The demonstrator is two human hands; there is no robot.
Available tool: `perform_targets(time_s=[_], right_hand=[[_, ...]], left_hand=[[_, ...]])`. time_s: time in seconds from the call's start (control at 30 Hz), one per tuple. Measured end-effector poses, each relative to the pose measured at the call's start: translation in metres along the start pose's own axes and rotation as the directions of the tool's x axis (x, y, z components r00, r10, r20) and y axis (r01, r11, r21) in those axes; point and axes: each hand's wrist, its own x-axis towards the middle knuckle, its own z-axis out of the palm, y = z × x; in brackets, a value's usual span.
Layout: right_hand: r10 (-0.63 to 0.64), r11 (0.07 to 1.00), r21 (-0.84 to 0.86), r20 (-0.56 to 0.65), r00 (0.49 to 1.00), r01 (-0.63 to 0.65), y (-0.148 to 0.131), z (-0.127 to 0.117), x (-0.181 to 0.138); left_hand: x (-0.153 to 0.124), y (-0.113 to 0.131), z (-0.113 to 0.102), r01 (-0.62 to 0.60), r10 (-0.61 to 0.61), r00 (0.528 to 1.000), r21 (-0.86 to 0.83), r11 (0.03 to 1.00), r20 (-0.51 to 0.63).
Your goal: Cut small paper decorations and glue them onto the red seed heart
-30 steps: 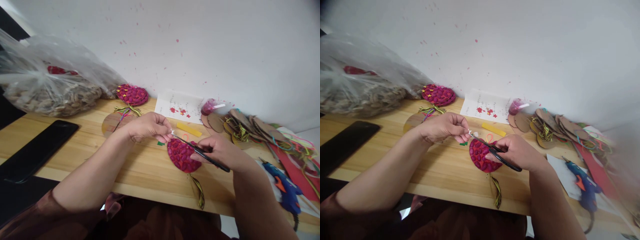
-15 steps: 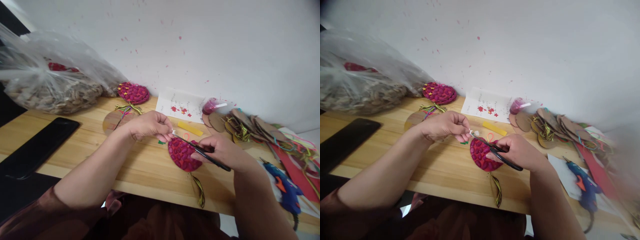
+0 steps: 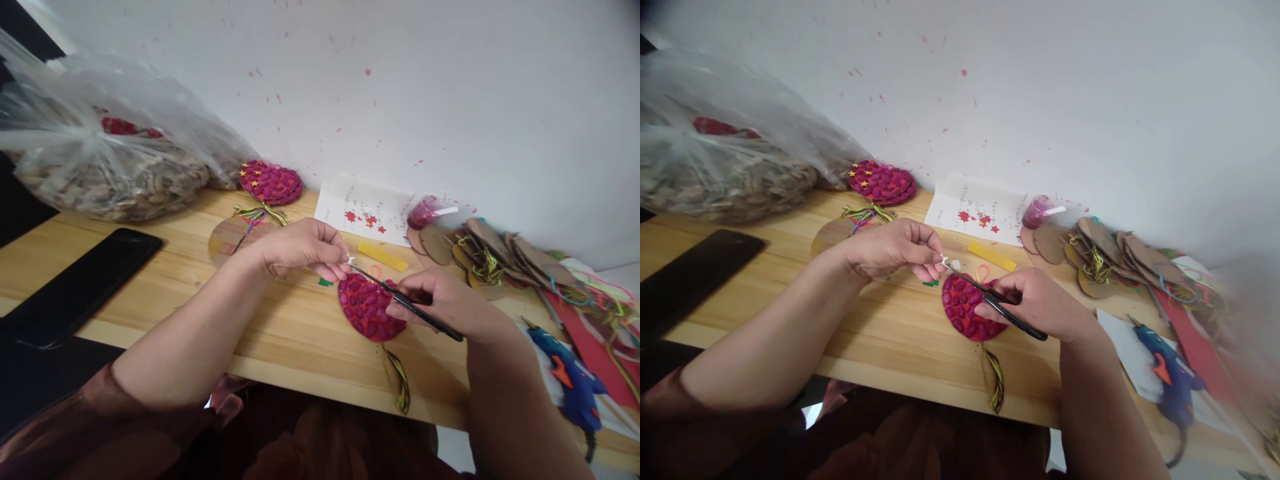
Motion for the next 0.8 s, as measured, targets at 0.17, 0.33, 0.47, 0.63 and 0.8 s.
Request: perform_targets(time_s=[0.17, 0.33, 0.47, 0.63, 0.8], right_hand=[[-0.01, 1.0, 0.007, 0.005, 1.0, 0.01, -0.0005, 0.0006, 0.0], [-0.012, 1.0, -0.012, 0.001, 1.0, 0.012, 0.0007, 0.0007, 0.001], [-0.005, 1.0, 0.016, 0.016, 1.0, 0.005, 0.0013, 0.0005, 0.0012], [-0.009, 1.0, 0.028, 0.007, 1.0, 0.009, -0.0011, 0.0006, -0.0003], [-0.022, 1.0, -0.006, 0.01, 1.0, 0.022, -0.0022, 0.0007, -0.0008]], left_hand=[[0.0008, -0.0005, -0.0002, 0.002, -0.002, 1.0, -0.012, 1.0, 0.001], [0.0009, -0.0011, 0.0002, -0.001, 0.001, 1.0, -0.021, 1.0, 0.001], [0.0005, -0.0002, 0.0003, 0.007, -0.007, 1.0, -0.017, 1.0, 0.003], [0.0009, -0.0011, -0.001, 0.001, 0.0, 1.0, -0.02, 1.0, 0.016], [0.0015, -0.0023, -0.0013, 0.0, 0.0, 1.0, -0.013, 1.0, 0.015]])
